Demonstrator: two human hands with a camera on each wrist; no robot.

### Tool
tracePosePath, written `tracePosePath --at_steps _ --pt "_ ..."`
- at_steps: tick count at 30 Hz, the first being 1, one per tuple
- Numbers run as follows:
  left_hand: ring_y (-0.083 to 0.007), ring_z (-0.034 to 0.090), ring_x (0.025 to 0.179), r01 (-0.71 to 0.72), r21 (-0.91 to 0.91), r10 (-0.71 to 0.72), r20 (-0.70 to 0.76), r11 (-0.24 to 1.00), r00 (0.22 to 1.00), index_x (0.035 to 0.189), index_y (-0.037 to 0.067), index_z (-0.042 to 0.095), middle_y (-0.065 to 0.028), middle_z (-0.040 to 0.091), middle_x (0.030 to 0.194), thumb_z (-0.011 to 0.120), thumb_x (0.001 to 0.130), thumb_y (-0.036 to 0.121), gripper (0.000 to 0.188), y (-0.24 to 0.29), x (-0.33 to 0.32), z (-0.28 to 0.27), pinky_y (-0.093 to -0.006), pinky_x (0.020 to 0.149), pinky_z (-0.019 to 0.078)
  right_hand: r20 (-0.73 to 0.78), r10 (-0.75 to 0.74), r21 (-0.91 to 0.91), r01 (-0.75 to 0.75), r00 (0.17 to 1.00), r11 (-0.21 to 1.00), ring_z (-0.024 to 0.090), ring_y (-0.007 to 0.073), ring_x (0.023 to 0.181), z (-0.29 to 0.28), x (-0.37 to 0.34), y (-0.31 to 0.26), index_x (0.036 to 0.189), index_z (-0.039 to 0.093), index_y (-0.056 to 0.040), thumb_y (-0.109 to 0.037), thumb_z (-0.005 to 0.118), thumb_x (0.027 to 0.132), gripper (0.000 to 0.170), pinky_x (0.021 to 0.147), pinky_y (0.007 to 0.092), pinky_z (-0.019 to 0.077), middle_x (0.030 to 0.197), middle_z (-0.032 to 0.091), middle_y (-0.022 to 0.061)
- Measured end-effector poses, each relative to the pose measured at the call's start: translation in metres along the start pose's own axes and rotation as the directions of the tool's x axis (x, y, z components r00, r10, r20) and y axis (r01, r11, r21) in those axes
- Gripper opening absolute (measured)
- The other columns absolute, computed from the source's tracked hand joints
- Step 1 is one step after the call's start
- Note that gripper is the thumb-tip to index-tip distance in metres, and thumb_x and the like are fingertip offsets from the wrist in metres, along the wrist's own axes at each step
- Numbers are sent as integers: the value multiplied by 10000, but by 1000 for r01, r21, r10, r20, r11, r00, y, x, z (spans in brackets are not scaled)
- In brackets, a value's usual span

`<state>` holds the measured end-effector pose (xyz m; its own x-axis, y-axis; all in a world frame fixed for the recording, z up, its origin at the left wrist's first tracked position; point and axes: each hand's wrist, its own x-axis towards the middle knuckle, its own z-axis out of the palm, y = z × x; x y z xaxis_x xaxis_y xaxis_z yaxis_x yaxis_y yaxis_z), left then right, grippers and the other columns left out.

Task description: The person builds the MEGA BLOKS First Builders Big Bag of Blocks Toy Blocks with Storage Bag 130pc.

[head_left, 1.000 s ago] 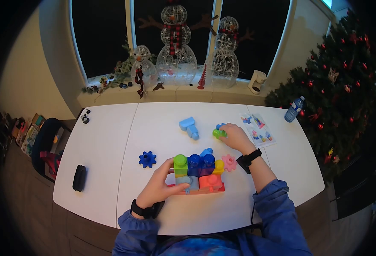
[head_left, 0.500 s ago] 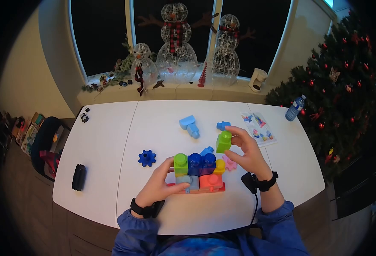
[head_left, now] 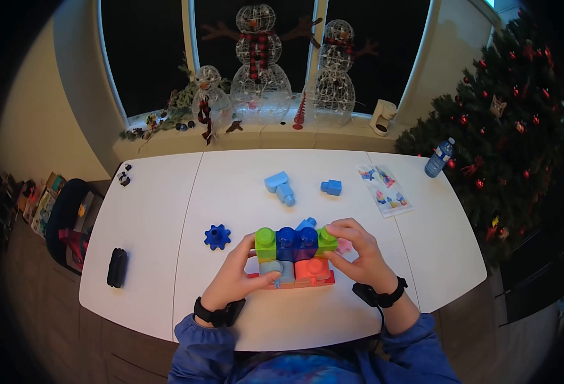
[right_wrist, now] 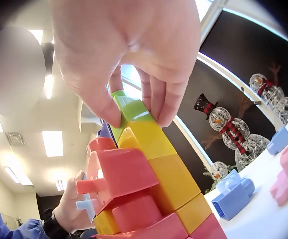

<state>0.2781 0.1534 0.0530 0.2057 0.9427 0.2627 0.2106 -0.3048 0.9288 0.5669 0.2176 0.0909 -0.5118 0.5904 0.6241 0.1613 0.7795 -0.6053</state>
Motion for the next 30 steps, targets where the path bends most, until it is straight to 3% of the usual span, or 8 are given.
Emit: tracePosePath --at_steps 8,9,10,15,18,21,27,30 --pt "-258 590 1281 -1 -4 1 -5 1000 1000 1486 35 455 -132 613 1373 856 852 224 774 -2 -1 1 -438 1116 452 151 62 105 -79 987 991 674 239 1048 -28 30 24 1385 651 -88 -123 668 995 392 928 342 527 1187 694 126" --pt "-260 587 1288 2 -1 -2 -3 1000 1000 1491 34 449 -134 610 1378 853 856 225 777 -3 -1 0 -439 1118 450 138 230 69 -241 963 968 681 261 1057 -24 39 18 1358 659 -77 -140 682 989 375 933 363 532 1172 693 123" --pt "-261 583 1295 6 2 -6 -1 1000 1000 1495 33 443 -136 606 1384 850 859 226 780 -3 -1 0 -440 1120 449 181 246 -11 -248 952 969 683 273 1061 -21 46 24 1351 659 -80 -144 684 987 370 932 369 535 1173 692 127" --pt "-252 560 1307 19 7 -19 11 1000 1000 1511 24 414 -130 579 1397 835 871 208 788 -1 -2 1 -435 1136 429 358 265 -410 -104 895 906 669 337 1096 5 56 83 1330 649 -104 -109 667 966 364 914 401 556 1213 673 138" --pt "-219 546 1277 19 8 -19 26 1000 999 1513 21 397 -100 560 1369 827 872 169 786 0 -2 0 -413 1142 411 421 351 -508 -103 836 855 650 343 1139 18 49 103 1347 635 -129 -48 641 922 433 916 413 559 1240 657 140" --pt "-220 544 1278 20 7 -20 39 1000 999 1513 21 394 -101 561 1367 827 871 171 789 0 -1 0 -409 1143 408 505 336 -469 -75 795 880 651 345 1143 25 47 121 1313 641 -119 -2 604 889 442 911 419 561 1233 651 137" --pt "-218 538 1285 5 17 -6 41 1000 999 1515 20 391 -104 559 1365 827 870 166 792 -2 -1 0 -406 1146 404 538 352 -453 -90 766 887 672 371 1050 26 44 117 1223 658 -90 18 670 833 405 891 424 558 1120 683 138" --pt "-217 537 1287 9 10 -9 39 1000 999 1518 19 388 -105 556 1370 827 870 161 796 0 -1 0 -407 1145 404 361 279 -298 -173 890 939 698 318 898 16 52 104 1175 675 -73 -2 740 811 377 795 389 557 990 687 128"
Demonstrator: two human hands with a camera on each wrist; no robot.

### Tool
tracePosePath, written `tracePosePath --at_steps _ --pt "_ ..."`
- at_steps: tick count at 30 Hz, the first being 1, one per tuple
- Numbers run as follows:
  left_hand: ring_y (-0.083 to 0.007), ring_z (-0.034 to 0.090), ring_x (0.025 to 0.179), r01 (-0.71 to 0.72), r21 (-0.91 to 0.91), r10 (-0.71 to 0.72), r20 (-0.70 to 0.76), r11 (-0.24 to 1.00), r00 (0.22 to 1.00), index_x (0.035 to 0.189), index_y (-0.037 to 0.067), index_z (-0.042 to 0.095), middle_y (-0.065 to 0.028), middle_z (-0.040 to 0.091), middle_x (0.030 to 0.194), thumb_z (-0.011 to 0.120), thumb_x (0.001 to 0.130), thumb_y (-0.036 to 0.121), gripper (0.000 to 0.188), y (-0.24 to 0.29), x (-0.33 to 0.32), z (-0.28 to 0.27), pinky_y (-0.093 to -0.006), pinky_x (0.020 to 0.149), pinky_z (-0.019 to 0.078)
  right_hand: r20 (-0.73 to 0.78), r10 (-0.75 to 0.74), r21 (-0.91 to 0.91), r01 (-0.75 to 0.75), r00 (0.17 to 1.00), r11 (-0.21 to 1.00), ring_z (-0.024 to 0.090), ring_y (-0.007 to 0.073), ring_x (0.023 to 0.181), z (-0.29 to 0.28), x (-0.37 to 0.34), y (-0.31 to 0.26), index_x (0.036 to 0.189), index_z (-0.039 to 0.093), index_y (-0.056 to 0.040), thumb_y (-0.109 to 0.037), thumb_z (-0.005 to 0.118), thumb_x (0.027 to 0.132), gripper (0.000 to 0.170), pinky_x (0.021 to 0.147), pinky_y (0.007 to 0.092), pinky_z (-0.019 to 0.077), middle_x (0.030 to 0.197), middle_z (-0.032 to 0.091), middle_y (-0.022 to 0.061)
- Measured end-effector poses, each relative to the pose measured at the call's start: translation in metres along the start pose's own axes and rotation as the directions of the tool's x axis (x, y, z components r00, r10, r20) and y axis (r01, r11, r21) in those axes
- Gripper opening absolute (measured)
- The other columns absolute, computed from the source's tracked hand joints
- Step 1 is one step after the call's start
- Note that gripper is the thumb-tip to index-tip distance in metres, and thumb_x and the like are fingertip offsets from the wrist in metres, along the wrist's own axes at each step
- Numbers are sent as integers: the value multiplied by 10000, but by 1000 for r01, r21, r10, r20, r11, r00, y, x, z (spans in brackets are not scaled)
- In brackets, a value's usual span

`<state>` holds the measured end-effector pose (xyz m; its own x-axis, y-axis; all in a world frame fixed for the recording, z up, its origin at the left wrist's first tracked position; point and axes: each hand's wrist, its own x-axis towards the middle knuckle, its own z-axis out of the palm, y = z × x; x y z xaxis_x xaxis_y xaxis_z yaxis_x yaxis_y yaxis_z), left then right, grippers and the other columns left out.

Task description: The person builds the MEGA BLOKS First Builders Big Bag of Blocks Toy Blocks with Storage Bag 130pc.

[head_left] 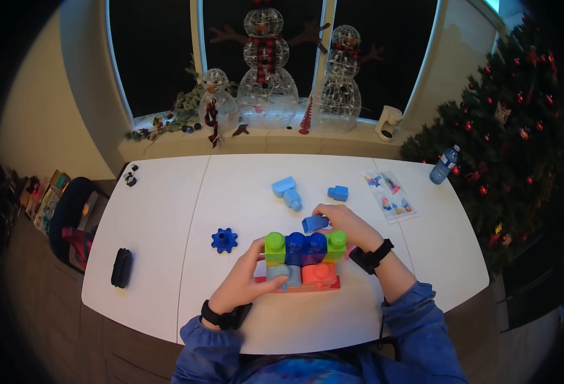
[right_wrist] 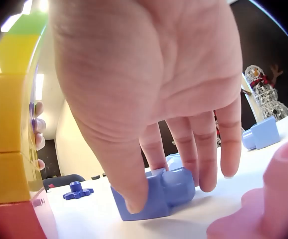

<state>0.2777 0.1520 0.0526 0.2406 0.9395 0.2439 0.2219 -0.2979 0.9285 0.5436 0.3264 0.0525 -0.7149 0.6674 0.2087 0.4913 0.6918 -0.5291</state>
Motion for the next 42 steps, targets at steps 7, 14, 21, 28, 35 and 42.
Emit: tracePosePath --at_steps 7,14,21,28,35,42 --pt "-219 536 1291 5 1 -5 2 1000 1000 1528 18 379 -100 552 1379 827 869 154 809 1 0 0 -406 1147 403 -222 70 281 -5 973 960 525 83 695 -69 -1 -76 1141 683 -19 -78 822 832 343 667 230 443 959 628 -4" --pt "-215 540 1278 0 -2 0 -2 1000 1000 1531 22 377 -92 556 1366 823 872 159 808 1 1 1 -406 1140 406 -201 -201 312 257 959 915 637 148 825 -74 -4 -123 1100 696 -42 -91 818 791 335 732 294 496 1022 701 43" --pt "-213 539 1280 -12 -32 12 -6 999 1000 1522 27 384 -92 557 1366 821 876 170 793 0 0 2 -409 1146 402 -91 -264 129 274 960 953 705 320 888 -61 -6 -136 1076 701 4 -224 808 805 370 811 384 548 963 730 165" --pt "-212 537 1289 7 -45 -7 -4 999 1000 1524 30 383 -94 552 1375 823 879 178 795 2 0 2 -412 1155 396 -69 -204 107 211 976 972 701 307 926 -61 -11 -138 1141 712 -13 -190 827 807 395 872 379 536 997 731 154" --pt "-215 543 1279 -5 -1 5 -13 1000 1000 1520 25 388 -99 560 1359 825 874 168 793 -1 0 2 -408 1149 402 -211 51 336 24 976 941 683 296 1116 -65 18 -64 1307 656 -50 -248 761 915 451 976 363 527 1244 705 135" --pt "-218 543 1278 11 -4 -11 1 1000 1000 1511 17 394 -108 560 1357 827 869 161 788 -2 1 1 -401 1146 405 -156 228 -517 -276 961 810 662 333 1139 -17 34 62 1370 597 -120 -233 693 940 455 948 539 509 1207 678 146"
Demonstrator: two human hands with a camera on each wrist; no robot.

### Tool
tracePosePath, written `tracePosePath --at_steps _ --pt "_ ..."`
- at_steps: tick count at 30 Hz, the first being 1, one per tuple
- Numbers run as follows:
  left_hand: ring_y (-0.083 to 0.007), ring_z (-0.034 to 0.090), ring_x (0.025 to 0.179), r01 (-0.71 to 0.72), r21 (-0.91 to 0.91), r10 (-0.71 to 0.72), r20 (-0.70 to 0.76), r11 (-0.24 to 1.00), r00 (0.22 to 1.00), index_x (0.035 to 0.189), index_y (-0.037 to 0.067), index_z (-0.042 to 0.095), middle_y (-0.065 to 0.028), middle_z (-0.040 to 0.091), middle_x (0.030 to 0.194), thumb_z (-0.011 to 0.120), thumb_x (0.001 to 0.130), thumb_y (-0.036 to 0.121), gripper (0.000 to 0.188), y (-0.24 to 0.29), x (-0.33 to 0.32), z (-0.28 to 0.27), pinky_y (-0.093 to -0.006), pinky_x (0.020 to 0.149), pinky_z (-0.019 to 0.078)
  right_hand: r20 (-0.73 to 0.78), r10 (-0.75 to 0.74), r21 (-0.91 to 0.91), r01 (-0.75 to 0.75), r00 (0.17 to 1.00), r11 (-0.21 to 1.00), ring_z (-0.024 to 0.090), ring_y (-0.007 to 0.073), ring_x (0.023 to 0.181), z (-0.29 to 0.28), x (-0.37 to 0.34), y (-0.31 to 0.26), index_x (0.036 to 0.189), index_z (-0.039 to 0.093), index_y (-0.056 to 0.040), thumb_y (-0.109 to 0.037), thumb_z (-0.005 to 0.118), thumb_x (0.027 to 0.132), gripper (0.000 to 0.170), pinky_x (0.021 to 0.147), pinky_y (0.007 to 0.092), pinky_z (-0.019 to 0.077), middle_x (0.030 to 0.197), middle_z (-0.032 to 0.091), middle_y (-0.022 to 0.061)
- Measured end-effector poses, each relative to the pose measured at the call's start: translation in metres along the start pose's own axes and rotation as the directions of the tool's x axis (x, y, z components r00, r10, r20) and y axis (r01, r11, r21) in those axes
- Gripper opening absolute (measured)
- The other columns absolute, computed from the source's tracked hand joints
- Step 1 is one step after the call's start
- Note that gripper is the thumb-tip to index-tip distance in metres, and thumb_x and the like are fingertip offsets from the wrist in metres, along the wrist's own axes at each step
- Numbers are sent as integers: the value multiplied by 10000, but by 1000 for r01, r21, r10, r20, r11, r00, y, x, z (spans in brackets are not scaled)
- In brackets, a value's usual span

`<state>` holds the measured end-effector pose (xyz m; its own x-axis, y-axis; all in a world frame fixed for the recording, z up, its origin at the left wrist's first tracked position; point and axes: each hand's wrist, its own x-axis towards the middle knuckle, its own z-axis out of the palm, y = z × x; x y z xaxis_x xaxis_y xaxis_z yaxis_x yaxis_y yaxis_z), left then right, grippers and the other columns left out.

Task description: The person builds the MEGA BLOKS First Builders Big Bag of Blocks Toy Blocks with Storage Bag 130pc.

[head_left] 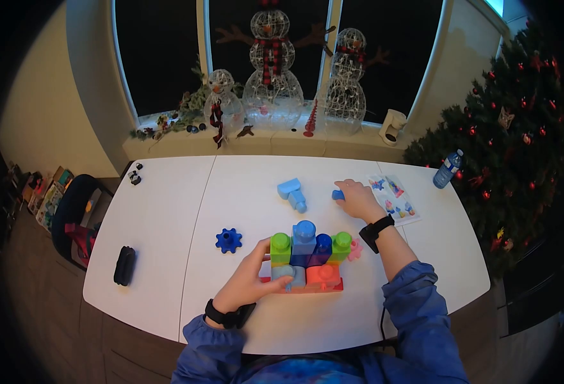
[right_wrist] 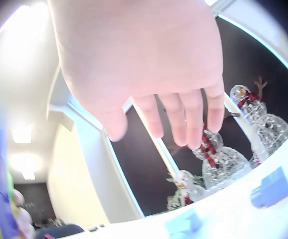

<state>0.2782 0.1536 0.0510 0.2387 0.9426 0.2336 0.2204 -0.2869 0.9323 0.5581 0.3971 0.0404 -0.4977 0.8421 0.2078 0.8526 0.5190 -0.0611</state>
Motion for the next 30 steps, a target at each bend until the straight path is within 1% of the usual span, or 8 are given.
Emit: tracePosePath --at_steps 5,9,11,14,18,22,26,30 --pt "-219 541 1280 7 3 -7 4 1000 1000 1507 16 397 -113 560 1355 828 866 165 787 1 0 0 -397 1146 400 113 54 -100 -43 992 994 663 333 1130 14 2 9 1361 596 -129 -184 685 912 460 949 540 502 1190 676 147" --pt "-222 541 1279 4 4 -4 -1 1000 1000 1506 19 401 -110 567 1349 831 864 169 787 1 -1 0 -396 1142 400 -57 5 284 12 998 959 705 297 1015 0 -4 5 1384 574 -117 -99 716 860 544 924 453 532 1160 677 136" --pt "-224 541 1278 -9 13 9 0 1000 1000 1505 20 402 -108 570 1349 832 863 172 788 1 0 0 -396 1139 402 -100 63 598 9 993 801 723 262 952 -45 -19 -24 1405 558 -110 -56 731 840 593 915 397 544 1139 672 119" --pt "-227 545 1276 7 18 -7 -4 1000 1000 1504 20 405 -108 573 1349 834 861 174 788 3 0 0 -397 1136 403 -192 69 858 133 979 496 733 211 902 -80 -46 -54 1440 531 -112 -33 751 832 651 915 341 546 1124 656 78" --pt "-232 549 1275 -13 23 13 -9 1000 1000 1510 18 399 -112 570 1359 834 862 181 797 4 -1 1 -398 1137 401 -424 -45 890 426 904 166 686 214 1034 -97 -84 -88 1469 486 -51 31 755 847 683 984 354 536 1202 640 104" --pt "-262 563 1294 -28 33 29 -8 999 1000 1510 13 403 -149 580 1384 829 877 226 792 3 -1 0 -412 1136 416 -462 -233 778 518 855 357 671 239 1050 -102 -106 -99 1404 562 -20 27 760 857 583 949 357 557 1226 643 146" --pt "-270 570 1301 -40 29 40 -16 999 999 1509 12 405 -161 587 1390 826 883 238 787 4 0 1 -417 1134 424 -517 -267 624 572 813 532 678 304 1034 -106 -117 -108 1359 621 -69 6 765 846 539 897 358 555 1169 666 168" --pt "-263 568 1300 -37 14 37 -15 999 999 1511 12 399 -156 585 1392 826 881 232 792 3 0 1 -416 1134 424 -536 -242 628 573 809 527 679 322 1031 -102 -119 -110 1356 628 -87 -2 764 846 534 893 363 551 1167 667 173"
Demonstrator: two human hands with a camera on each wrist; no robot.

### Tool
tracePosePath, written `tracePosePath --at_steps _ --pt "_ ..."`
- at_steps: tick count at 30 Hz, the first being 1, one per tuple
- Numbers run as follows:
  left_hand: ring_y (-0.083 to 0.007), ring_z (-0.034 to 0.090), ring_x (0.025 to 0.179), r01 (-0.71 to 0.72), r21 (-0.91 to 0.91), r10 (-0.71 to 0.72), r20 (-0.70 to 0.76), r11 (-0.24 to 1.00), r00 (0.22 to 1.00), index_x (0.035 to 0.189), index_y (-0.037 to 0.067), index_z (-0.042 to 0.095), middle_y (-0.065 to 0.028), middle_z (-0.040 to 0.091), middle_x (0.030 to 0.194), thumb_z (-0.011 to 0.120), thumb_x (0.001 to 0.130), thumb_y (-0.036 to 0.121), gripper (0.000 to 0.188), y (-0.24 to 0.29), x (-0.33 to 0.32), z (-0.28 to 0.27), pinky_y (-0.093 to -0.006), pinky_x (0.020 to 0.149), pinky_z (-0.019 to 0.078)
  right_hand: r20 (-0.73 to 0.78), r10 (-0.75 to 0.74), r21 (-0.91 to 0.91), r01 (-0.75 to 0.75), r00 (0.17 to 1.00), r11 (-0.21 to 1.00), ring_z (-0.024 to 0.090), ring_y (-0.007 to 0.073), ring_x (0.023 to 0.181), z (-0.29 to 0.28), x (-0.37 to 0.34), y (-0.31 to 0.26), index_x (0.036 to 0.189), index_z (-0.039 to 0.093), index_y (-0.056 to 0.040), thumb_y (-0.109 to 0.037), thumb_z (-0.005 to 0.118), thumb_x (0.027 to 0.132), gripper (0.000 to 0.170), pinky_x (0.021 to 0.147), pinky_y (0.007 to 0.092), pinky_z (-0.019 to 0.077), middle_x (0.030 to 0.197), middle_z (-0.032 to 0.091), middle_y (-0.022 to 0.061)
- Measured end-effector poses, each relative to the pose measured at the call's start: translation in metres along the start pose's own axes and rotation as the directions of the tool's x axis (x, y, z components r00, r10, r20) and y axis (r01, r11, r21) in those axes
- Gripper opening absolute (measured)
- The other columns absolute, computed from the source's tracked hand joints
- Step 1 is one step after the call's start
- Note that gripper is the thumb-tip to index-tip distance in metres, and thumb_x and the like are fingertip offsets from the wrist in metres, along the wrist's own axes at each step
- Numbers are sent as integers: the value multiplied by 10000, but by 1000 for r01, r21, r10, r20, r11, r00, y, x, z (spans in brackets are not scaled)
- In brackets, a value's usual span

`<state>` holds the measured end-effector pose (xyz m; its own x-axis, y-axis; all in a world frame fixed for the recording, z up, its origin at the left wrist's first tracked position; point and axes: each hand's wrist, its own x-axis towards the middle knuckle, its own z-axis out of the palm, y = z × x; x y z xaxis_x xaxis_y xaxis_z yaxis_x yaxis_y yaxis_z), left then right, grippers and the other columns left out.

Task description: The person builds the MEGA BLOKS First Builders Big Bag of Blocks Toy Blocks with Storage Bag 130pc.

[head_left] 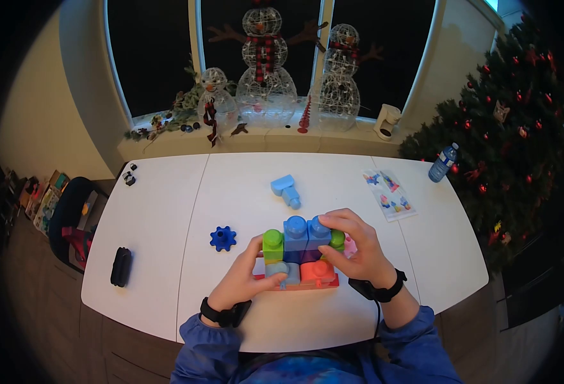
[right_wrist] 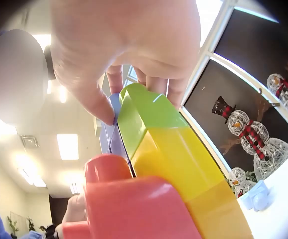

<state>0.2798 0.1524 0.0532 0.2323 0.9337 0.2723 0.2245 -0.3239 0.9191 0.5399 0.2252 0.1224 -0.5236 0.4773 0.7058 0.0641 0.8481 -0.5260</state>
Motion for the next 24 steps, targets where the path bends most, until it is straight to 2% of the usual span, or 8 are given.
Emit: tracePosePath --at_steps 2,5,8,11,16,20,21,24 --pt "-262 568 1297 10 1 -10 0 1000 1000 1514 12 395 -156 583 1396 826 882 231 796 0 0 0 -415 1134 422 1 3 8 -3 1000 1000 684 315 1033 0 0 0 1353 630 -79 -28 755 870 502 907 359 545 1172 669 169" --pt "-262 565 1296 14 -7 -14 7 1000 1000 1515 12 394 -156 580 1397 826 882 233 797 -1 0 -1 -411 1132 419 105 19 155 -35 994 987 681 310 1054 -15 5 17 1355 630 -72 -104 728 924 443 942 366 532 1196 665 170" --pt "-242 505 1336 50 -23 -49 34 998 998 1536 24 362 -110 541 1405 820 879 178 815 0 -1 -2 -403 1158 369 30 277 293 -273 960 916 668 292 1121 -17 26 41 1343 637 -66 -160 690 968 389 982 367 518 1223 658 152" --pt "-239 502 1338 42 -23 -41 27 999 999 1528 20 368 -112 533 1412 821 878 176 808 -3 -1 -1 -400 1161 366 146 280 -176 -253 949 951 653 294 1180 -19 56 86 1332 646 -86 -145 673 977 361 982 395 528 1270 656 127" --pt "-243 481 1361 67 -12 -66 47 998 997 1522 19 373 -127 530 1419 827 871 180 810 -3 -1 -3 -395 1172 350 387 248 -465 -44 888 884 635 312 1218 19 76 184 1370 639 -166 -75 631 934 445 970 438 532 1373 635 102" --pt "-249 469 1370 79 -15 -79 40 997 996 1515 18 377 -141 531 1419 830 867 188 809 2 -2 -3 -390 1175 339 518 244 -648 189 820 738 634 289 1228 49 83 210 1449 593 -278 -65 598 910 579 955 445 541 1443 604 84" --pt "-250 470 1368 82 -14 -81 43 997 996 1513 17 378 -142 531 1418 830 866 189 808 2 -2 -3 -388 1173 340 554 202 -648 266 808 714 645 283 1212 56 84 218 1496 542 -337 -59 596 914 647 942 444 548 1501 567 72" --pt "-253 474 1360 88 -7 -87 50 996 995 1509 15 380 -146 532 1416 832 864 192 807 3 -1 -4 -384 1166 344 598 185 -625 310 780 717 665 285 1167 63 81 232 1496 541 -336 -49 577 924 641 922 445 555 1400 626 70"
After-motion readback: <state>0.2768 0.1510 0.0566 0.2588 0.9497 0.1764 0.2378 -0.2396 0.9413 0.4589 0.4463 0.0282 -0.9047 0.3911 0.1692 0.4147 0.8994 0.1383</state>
